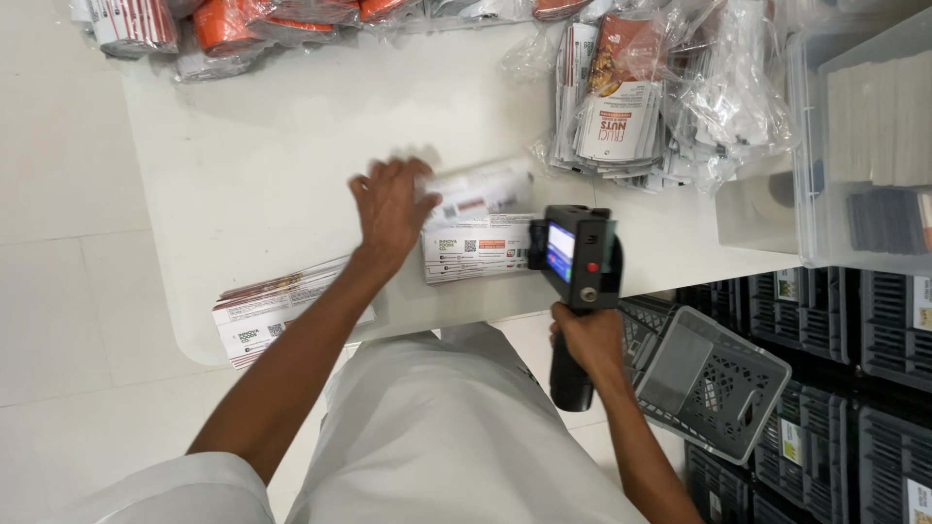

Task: The person organizes stacks of product labels on a table, uses a handheld printer to apply information to the labels, and handles small plastic packets of nuts.

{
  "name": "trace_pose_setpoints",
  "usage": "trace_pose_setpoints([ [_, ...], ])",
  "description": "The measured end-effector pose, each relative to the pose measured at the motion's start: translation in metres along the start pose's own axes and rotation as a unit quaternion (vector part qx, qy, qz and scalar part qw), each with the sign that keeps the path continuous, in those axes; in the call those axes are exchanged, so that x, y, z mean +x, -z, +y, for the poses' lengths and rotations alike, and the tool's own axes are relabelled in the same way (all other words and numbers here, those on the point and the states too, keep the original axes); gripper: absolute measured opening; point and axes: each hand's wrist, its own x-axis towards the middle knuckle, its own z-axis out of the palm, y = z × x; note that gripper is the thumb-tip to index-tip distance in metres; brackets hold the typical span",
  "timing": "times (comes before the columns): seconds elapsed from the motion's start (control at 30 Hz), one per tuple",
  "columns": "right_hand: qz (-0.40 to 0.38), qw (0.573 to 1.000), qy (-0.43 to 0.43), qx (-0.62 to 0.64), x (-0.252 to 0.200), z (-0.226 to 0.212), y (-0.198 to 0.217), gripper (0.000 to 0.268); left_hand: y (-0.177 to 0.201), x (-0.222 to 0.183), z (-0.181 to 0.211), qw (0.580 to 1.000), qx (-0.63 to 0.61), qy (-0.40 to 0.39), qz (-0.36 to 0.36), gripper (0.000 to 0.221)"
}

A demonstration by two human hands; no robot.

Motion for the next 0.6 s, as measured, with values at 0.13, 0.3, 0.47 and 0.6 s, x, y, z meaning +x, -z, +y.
trace_pose_setpoints([
  [0.13,-0.043,0.998,0.002,0.041,0.005,0.004,-0.029,0.020,-0.038,-0.006,0.006,0.989,0.132,-0.048,-0.049,0.041],
  [0.3,-0.051,0.999,0.010,-0.006,0.016,0.008,-0.036,0.024,-0.091,0.003,-0.016,0.975,0.116,-0.080,-0.170,0.030],
  [0.47,0.004,1.000,-0.004,-0.016,0.006,-0.001,-0.003,0.022,-0.061,0.011,-0.014,0.981,0.039,-0.033,-0.188,0.013],
  [0.6,-0.012,1.000,-0.010,0.014,-0.002,-0.007,-0.011,0.021,-0.007,0.005,-0.005,0.993,0.093,-0.052,-0.047,0.032],
])
